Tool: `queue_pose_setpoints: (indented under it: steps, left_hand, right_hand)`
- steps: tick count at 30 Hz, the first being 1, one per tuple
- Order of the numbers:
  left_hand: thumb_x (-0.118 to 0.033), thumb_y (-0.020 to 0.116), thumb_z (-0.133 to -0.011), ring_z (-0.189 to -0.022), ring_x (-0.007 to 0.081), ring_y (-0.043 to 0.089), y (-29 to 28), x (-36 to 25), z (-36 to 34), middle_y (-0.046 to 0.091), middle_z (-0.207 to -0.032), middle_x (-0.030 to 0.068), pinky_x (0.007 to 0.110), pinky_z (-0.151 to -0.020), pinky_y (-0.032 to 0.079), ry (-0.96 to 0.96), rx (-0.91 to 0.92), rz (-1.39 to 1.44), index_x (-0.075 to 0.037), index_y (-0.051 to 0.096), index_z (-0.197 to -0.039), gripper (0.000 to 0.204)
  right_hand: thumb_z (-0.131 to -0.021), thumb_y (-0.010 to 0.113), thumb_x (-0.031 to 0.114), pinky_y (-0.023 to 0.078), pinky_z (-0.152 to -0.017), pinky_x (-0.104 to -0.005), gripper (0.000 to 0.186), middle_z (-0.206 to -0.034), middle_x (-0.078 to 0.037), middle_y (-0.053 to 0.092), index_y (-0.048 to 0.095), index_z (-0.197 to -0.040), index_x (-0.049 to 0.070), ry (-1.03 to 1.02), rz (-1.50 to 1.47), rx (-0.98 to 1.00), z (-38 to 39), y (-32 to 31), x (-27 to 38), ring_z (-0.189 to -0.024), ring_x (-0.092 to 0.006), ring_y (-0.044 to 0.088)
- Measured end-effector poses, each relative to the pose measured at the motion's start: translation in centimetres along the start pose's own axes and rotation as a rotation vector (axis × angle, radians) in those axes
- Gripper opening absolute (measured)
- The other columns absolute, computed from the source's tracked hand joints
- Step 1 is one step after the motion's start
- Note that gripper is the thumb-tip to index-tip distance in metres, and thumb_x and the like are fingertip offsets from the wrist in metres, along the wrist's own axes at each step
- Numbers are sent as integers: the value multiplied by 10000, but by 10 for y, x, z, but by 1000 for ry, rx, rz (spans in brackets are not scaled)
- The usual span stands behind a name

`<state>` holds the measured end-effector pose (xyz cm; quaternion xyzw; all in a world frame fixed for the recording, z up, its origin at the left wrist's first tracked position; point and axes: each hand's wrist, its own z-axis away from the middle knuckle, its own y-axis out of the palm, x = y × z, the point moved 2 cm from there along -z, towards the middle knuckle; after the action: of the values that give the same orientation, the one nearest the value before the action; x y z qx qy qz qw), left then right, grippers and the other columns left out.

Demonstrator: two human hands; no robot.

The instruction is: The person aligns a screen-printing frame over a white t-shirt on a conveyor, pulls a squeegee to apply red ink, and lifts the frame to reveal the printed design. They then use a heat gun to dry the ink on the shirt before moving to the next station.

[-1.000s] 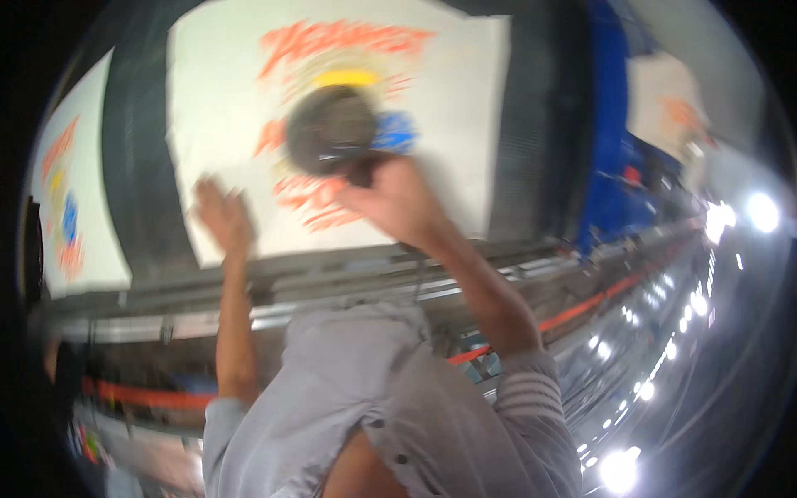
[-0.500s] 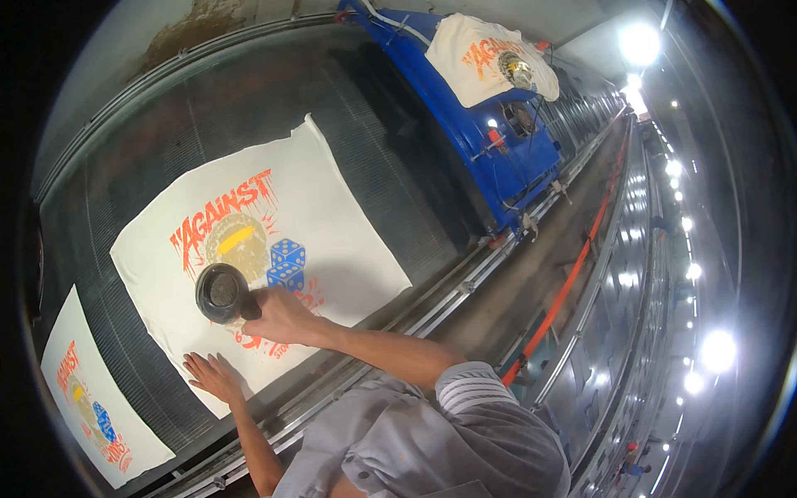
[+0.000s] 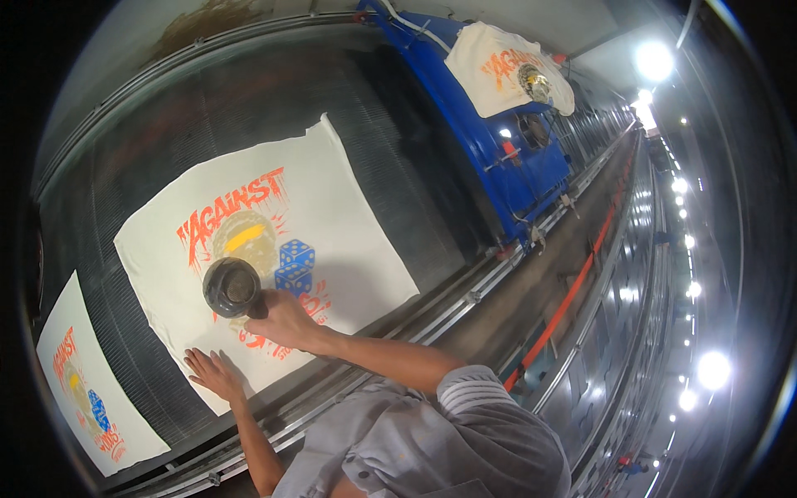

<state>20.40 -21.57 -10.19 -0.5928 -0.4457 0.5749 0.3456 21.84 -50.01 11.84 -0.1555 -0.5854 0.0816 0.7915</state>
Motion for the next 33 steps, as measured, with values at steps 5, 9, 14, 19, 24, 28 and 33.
queue_pose_setpoints:
  steps: [5, 9, 14, 19, 24, 28, 33]
  left_hand:
    - [-323, 444, -1050, -1539, 323, 195, 8, 0, -1, 303, -1632, 154, 592, -1214, 40, 15, -2, -18, -6, 354, -1538, 589]
    - [-312, 511, -1009, -1546, 332, 164, 10, 2, 5, 260, -1643, 184, 581, -1218, 6, 68, -109, 77, 1, 301, -1560, 668]
    - [-320, 576, -970, -1518, 375, 226, 6, 0, 2, 329, -1605, 203, 638, -1200, 72, -1, 14, -25, 25, 398, -1495, 652]
    - [-350, 560, -987, -1520, 370, 219, -5, -5, -3, 327, -1607, 185, 632, -1204, 73, -39, 30, 26, 25, 402, -1488, 645]
    - [-350, 560, -987, -1523, 370, 211, -8, -8, -3, 320, -1610, 185, 627, -1207, 61, -54, 63, 26, 24, 384, -1499, 657]
    - [-360, 554, -991, -1524, 373, 208, -9, -8, -2, 318, -1611, 187, 624, -1207, 52, -48, 59, 31, 26, 383, -1499, 661]
    - [-369, 549, -995, -1526, 375, 201, -10, -8, -2, 313, -1615, 185, 621, -1208, 47, -43, 56, 29, 27, 376, -1505, 669]
  right_hand:
    - [-770, 749, 222, 505, -748, -400, 350, -843, -170, 679, 675, -1020, -12, -13, -4, 49, -6, 1, -13, -769, -254, 625]
    - [-800, 764, 247, 502, -855, -388, 449, -1018, -100, 679, 648, -1163, 10, 76, -66, 225, -28, -18, -3, -923, -202, 598]
    - [-802, 748, 202, 498, -571, -271, 387, -870, -84, 690, 670, -1083, -52, 139, -23, 151, -68, -68, 45, -675, -118, 616]
    - [-822, 739, 150, 461, -589, -245, 276, -824, -39, 631, 646, -1002, -38, 72, -123, 8, -89, -55, 61, -670, -92, 561]
    - [-827, 743, 114, 458, -579, -246, 232, -807, -38, 633, 649, -989, -23, 69, -207, -35, -106, -34, 43, -659, -87, 557]
    - [-829, 742, 103, 459, -576, -243, 207, -781, -32, 621, 658, -974, -18, 98, -230, -36, -115, -22, 31, -640, -84, 549]
    - [-828, 739, 99, 454, -575, -237, 185, -769, -24, 612, 664, -955, -12, 112, -234, -14, -120, -13, 27, -638, -80, 547]
